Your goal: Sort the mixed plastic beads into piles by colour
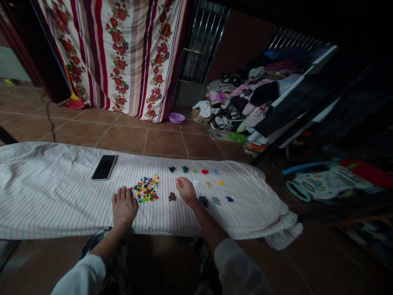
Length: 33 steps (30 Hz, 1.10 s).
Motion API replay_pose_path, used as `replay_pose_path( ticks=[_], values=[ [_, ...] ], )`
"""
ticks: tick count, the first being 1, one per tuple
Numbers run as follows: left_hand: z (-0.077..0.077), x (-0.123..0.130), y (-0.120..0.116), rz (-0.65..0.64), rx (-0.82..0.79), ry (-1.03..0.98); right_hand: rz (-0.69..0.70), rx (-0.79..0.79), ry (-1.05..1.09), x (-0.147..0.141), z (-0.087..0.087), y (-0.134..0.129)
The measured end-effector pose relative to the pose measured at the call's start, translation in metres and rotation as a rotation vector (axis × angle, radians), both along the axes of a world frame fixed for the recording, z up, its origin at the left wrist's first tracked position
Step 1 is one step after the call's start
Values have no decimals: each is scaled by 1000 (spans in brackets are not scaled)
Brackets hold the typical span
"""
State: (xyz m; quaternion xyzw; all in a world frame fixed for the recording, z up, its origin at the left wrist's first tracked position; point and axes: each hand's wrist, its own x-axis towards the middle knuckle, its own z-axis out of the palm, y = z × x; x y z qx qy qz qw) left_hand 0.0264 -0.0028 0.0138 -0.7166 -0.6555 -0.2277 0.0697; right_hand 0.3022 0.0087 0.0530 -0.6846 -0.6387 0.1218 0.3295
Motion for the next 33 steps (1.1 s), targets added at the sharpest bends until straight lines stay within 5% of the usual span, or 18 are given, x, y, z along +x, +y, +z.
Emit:
replay_pose_path(
  ticks=[15, 33],
  values=[
    [0, -1, 0, -12, -17, 15, -282, 2, -59, 96, -4, -1],
    [-5, -2, 2, -14, -15, -3, -219, -122, -174, 107, -20, 12]
  ],
)
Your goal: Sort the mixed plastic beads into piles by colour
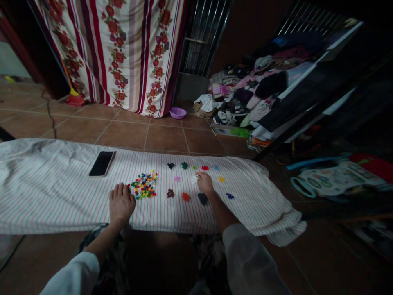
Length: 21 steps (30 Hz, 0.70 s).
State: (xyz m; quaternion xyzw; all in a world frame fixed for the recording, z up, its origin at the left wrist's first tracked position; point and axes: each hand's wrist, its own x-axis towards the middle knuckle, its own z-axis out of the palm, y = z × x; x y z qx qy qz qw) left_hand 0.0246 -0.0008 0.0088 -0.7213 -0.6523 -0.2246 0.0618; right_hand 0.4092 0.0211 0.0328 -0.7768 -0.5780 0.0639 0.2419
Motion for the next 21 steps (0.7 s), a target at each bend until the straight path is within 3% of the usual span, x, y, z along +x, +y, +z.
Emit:
replay_pose_path(
  ticks=[21],
  values=[
    [2, 1, -1, 16, 17, 76, 17, -77, -83, -4, -5, 2]
  ],
)
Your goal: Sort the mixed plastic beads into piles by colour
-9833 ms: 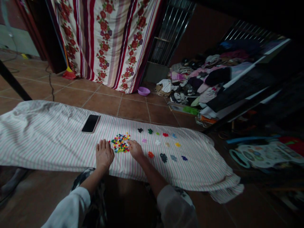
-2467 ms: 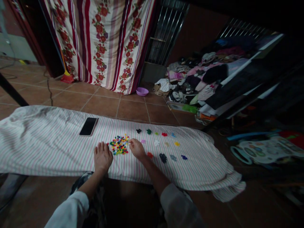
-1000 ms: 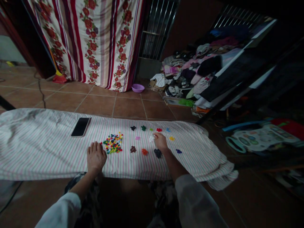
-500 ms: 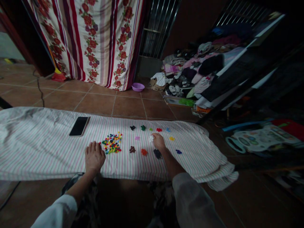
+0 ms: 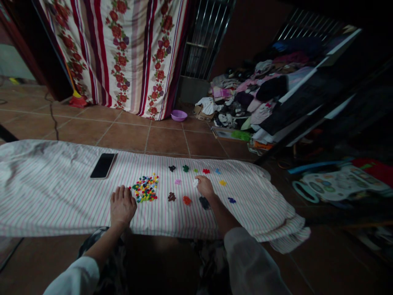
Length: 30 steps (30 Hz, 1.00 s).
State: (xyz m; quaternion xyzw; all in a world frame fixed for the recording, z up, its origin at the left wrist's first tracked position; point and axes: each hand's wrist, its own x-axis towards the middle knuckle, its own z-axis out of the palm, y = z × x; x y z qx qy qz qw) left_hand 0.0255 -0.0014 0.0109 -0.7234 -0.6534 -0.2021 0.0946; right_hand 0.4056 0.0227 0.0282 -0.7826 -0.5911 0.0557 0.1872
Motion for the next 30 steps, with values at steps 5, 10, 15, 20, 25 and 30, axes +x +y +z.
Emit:
replay_pose_path(
  ticks=[5, 10, 15, 20, 25, 30],
  values=[
    [-1, 2, 0, 9, 14, 13, -20, -32, 1, 2, 3, 3],
    [-3, 1, 1, 14, 15, 3, -29, -115, 3, 1, 11, 2],
    [1, 1, 0, 3, 9, -2, -53, -135, -30, -3, 19, -2],
    [2, 1, 0, 7, 8, -9, -31, -28, -95, -11, 31, -2],
    [-1, 0, 1, 2, -9, -34, 71, 135, -25, -44, 43, 0],
    [-2, -1, 1, -6, 0, -24, 231, 93, 94, -96, 38, 3]
  ],
)
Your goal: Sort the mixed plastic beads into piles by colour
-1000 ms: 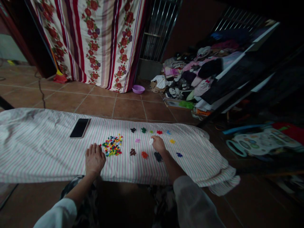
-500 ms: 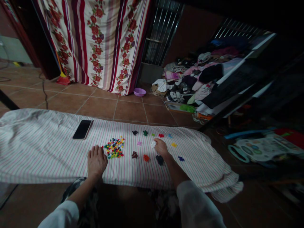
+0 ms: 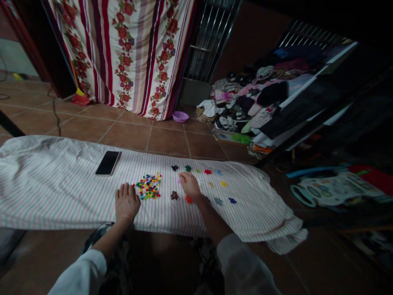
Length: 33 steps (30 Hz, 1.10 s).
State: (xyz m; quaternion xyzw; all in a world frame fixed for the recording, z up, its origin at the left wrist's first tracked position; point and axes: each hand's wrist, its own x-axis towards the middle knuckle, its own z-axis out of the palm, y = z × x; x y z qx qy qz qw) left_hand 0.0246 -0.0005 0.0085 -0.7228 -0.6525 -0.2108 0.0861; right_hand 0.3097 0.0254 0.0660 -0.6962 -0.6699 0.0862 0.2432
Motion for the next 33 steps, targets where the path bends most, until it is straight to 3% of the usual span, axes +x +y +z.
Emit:
replay_pose_path(
  ticks=[6, 15, 22, 33],
  values=[
    [1, 1, 0, 7, 14, -3, 106, -163, -17, -50, -10, 8],
    [5, 1, 0, -3, -34, -53, -50, -344, -38, -91, -11, 23],
    [6, 2, -1, 6, -18, -20, -130, -356, -22, -98, -11, 31],
    [5, 2, -1, -12, -22, -87, -131, -292, 72, -93, -23, 37]
  ],
)
